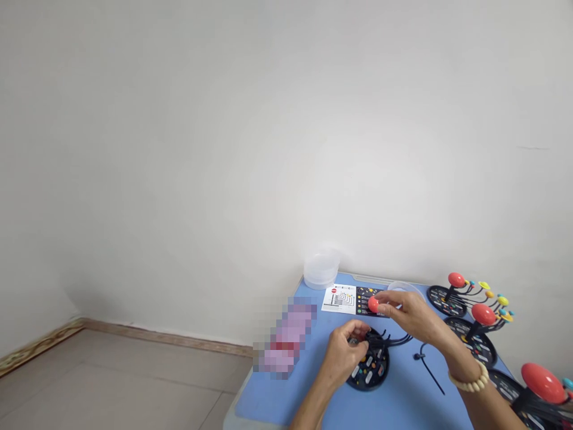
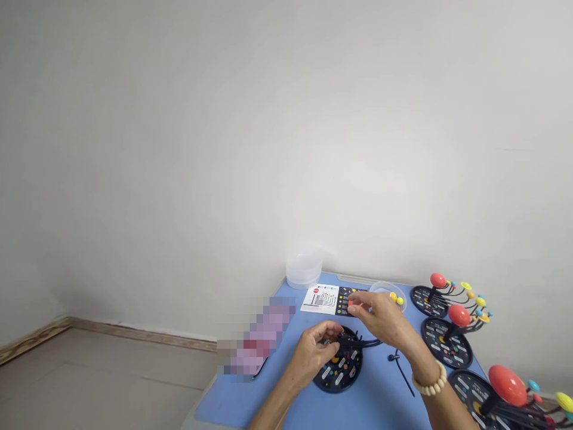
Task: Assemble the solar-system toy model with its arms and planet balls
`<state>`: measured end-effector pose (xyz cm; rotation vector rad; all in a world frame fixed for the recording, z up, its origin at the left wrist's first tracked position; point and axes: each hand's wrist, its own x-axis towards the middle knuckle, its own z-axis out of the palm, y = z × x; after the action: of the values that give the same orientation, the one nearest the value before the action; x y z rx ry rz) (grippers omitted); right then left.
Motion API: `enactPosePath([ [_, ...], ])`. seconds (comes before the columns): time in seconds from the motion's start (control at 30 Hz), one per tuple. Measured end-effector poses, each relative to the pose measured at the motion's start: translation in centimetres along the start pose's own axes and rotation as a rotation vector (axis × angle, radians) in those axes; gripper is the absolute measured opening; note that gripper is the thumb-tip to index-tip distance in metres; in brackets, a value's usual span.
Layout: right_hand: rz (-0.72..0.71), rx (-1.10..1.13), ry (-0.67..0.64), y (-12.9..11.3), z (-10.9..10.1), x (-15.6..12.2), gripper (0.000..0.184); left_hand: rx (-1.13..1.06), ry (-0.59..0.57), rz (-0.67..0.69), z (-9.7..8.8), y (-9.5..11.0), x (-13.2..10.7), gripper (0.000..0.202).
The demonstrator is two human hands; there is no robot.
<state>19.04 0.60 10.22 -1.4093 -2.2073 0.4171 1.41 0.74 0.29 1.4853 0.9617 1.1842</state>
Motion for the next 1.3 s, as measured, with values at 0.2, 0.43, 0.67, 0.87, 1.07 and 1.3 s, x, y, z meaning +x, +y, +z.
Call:
enactPosePath([
  [0.2, 0.044, -0.075, 0.093, 2.4, 1.0, -1.7, 0.032, -0.004, -0.017, -0.029, 0.2, -0.1, 0.1, 0.018],
  [0.43, 0.194, -0.323, -0.055, 2.9, 1.1, 2.7, 0.041, 0.022, -0.018, -0.019, 0.1, -0.3, 0.3, 0.011],
  [0.67, 0.198, -0.403, -0.274, 2.8, 3.9, 5.2, 0.024, 0.028, -0.029, -0.033, 0.1, -0.4, 0.4, 0.009],
  [0.87, 0.377, -0.494, -0.109, 7.1, 1.0, 5.8, 0.033, 0.022, -0.024, -0.052, 0.2, -0.3, 0.4, 0.008],
  [1.07, 0.438, -0.458, -0.08, 9.9, 1.4, 5.5, 0.03, 0.019, -0.009, -0.064, 0.1, -0.4, 0.4, 0.008],
  [1.3, 0.295, -0.325, 0.08, 7.1, 0.1, 3.9, 0.035, 0.007, -0.001, -0.074, 0.2, -0.6, 0.4, 0.007],
])
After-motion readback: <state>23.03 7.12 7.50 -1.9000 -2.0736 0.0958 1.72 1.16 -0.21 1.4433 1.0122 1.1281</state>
